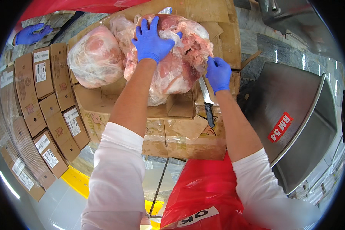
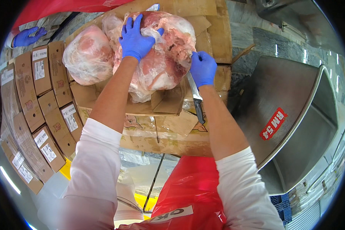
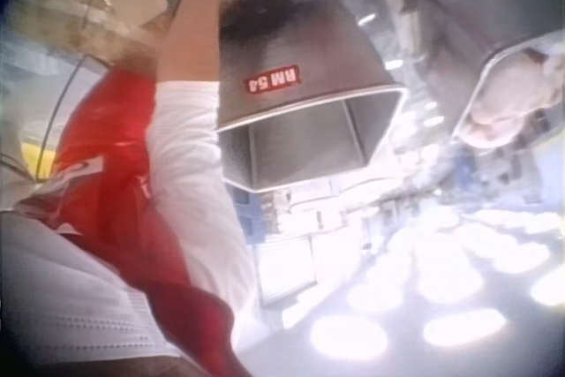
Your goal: The person uses a knife to trim fat and connective tissue from large cuts of raw meat placed on cardboard boxes. They remove trimmed pieces by hand and place them into a metal bin. The person then moves to a stack of boxes and opens one to retrieve another wrapped meat portion.
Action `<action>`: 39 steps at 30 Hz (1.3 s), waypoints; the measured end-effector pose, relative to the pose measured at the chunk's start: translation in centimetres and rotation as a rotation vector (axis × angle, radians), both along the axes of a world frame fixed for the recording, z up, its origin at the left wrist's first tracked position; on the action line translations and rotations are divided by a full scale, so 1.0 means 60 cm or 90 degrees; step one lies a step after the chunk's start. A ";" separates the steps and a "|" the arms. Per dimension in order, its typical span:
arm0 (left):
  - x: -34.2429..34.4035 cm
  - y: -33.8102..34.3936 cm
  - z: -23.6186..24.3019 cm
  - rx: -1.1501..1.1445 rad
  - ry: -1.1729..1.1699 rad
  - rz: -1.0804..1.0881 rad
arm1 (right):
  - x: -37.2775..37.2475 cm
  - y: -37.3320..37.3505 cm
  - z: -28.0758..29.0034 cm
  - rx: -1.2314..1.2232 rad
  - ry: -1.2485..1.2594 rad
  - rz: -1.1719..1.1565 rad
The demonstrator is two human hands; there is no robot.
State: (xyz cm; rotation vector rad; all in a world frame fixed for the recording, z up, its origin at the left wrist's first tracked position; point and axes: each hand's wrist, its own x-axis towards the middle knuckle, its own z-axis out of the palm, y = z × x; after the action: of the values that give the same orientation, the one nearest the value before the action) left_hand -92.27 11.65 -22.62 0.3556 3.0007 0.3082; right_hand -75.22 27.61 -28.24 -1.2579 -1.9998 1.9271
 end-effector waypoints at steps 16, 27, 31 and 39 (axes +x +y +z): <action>-0.004 -0.004 -0.003 0.006 0.022 -0.007 | -0.084 0.022 0.080 0.366 -0.304 0.450; -0.005 -0.005 0.000 0.015 0.017 -0.002 | -0.054 0.036 0.062 0.274 -0.193 0.486; -0.002 -0.003 0.000 0.009 0.007 -0.005 | -0.030 0.012 0.062 0.169 -0.111 0.365; -0.009 -0.008 -0.010 0.015 0.025 -0.012 | -0.026 0.024 0.060 -0.074 -0.036 0.188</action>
State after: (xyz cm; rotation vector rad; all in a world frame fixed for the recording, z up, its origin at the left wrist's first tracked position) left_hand -92.81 11.17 -23.22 0.3968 3.0325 0.3390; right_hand -76.76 29.06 -24.66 -1.1034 -2.2402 2.1884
